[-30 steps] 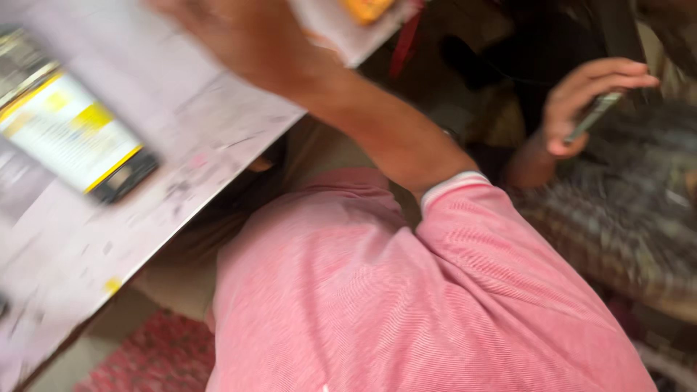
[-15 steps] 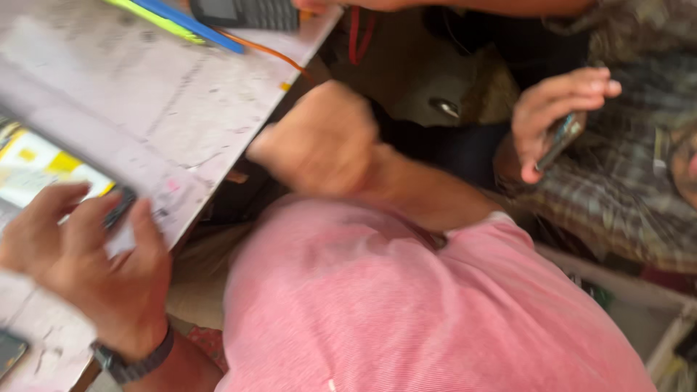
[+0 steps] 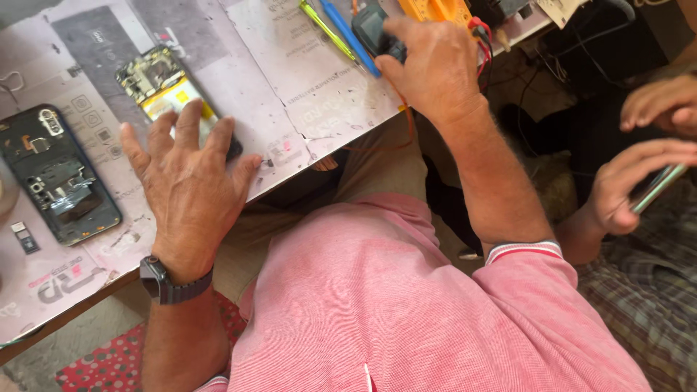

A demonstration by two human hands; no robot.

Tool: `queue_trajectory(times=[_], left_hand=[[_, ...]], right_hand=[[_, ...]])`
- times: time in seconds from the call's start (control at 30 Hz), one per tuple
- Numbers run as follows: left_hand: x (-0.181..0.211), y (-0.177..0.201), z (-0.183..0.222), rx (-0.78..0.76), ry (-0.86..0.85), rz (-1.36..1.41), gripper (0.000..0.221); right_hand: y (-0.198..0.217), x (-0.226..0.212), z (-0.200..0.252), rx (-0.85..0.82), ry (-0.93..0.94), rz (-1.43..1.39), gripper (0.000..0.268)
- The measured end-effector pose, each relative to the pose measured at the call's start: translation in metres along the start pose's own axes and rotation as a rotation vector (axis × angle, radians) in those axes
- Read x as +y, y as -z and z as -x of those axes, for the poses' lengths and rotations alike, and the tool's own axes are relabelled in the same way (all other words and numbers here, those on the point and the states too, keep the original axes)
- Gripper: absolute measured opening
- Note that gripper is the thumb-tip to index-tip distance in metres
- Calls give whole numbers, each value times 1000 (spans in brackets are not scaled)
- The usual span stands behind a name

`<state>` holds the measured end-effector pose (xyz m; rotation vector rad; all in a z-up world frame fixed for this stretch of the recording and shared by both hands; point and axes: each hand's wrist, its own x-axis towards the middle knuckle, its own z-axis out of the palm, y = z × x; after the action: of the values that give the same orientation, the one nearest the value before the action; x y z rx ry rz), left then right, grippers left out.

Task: The person handles a disassembled smartphone and a feature phone at a cluttered workbench. They use a small green tool to probe the smartphone's internal components and battery area, then insert a SIM card into the feature phone and test it. The person continues to probe the smartphone's motherboard while another individual sits nearby.

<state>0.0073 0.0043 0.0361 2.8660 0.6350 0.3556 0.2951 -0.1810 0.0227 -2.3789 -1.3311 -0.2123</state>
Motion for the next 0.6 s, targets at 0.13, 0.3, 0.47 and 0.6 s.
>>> queue_trajectory(times=[0.13,0.3,0.47,0.6], left_hand=[[3,9,-4,81,-16,38,50],[31,2,-26,92,172,935,48],[42,-25,-52,-122,260,1805,46],[38,-35,-52,97,163,1750,44]], right_hand=[[-3,4,-12,5,-13,-71,45],[7,-16,-5,318,353,-218,35],[-10,-62,-4,459,601,-273,39],[-42,-78,0,176,83,-1182,42]])
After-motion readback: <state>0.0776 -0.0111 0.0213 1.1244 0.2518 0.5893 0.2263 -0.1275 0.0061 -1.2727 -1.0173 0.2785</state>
